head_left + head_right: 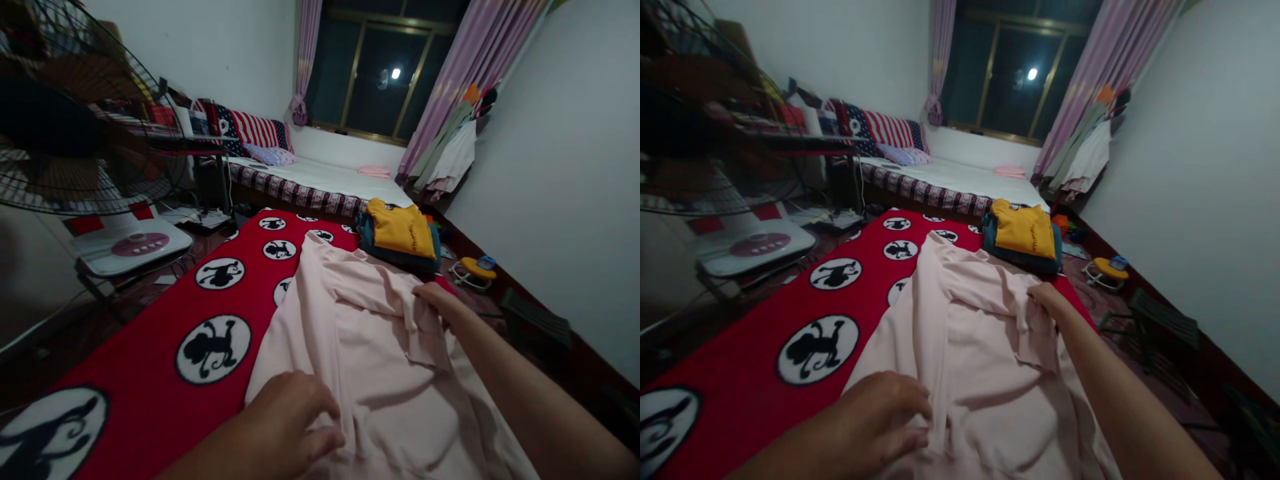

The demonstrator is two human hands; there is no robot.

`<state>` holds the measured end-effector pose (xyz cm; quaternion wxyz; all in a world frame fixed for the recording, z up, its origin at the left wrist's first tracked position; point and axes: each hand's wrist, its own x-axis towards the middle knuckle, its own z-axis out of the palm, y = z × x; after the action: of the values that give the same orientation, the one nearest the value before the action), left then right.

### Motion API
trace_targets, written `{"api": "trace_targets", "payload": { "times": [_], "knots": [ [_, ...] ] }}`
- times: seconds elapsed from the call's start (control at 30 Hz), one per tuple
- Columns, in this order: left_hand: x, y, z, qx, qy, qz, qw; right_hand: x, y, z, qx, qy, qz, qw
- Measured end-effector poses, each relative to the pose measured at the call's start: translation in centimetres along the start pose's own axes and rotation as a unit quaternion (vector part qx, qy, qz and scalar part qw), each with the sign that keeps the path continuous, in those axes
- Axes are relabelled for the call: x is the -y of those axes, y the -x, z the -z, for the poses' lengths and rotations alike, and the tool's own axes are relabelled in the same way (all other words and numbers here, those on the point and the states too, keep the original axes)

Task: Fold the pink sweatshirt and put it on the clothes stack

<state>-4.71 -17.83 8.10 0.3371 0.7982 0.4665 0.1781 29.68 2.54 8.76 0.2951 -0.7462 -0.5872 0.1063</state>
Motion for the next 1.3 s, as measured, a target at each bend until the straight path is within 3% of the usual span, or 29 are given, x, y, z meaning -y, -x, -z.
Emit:
{"api": "trace_targets", "payload": {
  "times": [0.1,0.23,0.33,0.43,0.53,0.73,0.9,1.1,1.3],
  "knots": [
    [-0.4,-3.6,1.3,-0.034,-0.035,0.003,0.999,1.6,-1.0,-0.9,-0.03,0.036,0.002,0.999],
    [2.0,-8.2,0.7,-0.232,-0.055,-0.029,0.971,6.3,-2.9,-4.9,-0.014,-0.048,0.067,0.996],
    [4.9,-9.9,-1.1,-0.299,-0.05,-0.087,0.949,9.3,-4.0,-9.1,0.028,-0.102,0.066,0.992],
    [6.7,-10.1,-2.5,-0.3,-0.045,-0.114,0.946,10.8,-4.6,-12.6,0.035,-0.131,0.049,0.989],
    [6.9,-9.9,-2.9,-0.308,-0.046,-0.108,0.944,11.0,-5.3,-14.3,0.011,-0.146,0.043,0.988],
    [6.6,-9.8,-3.0,-0.381,-0.12,-0.05,0.915,9.5,-7.4,-14.0,-0.086,-0.136,0.038,0.986],
    [7.0,-10.0,-3.4,-0.353,-0.173,0.008,0.919,9.1,-7.5,-13.7,-0.125,-0.093,0.047,0.987],
    [7.8,-10.2,-3.8,-0.321,-0.182,0.047,0.928,9.5,-6.6,-13.7,-0.113,0.003,0.039,0.993],
    [8.1,-10.5,-4.2,-0.274,-0.204,0.11,0.934,10.3,-7.3,-13.5,-0.033,0.133,0.046,0.99]
  ]
}}
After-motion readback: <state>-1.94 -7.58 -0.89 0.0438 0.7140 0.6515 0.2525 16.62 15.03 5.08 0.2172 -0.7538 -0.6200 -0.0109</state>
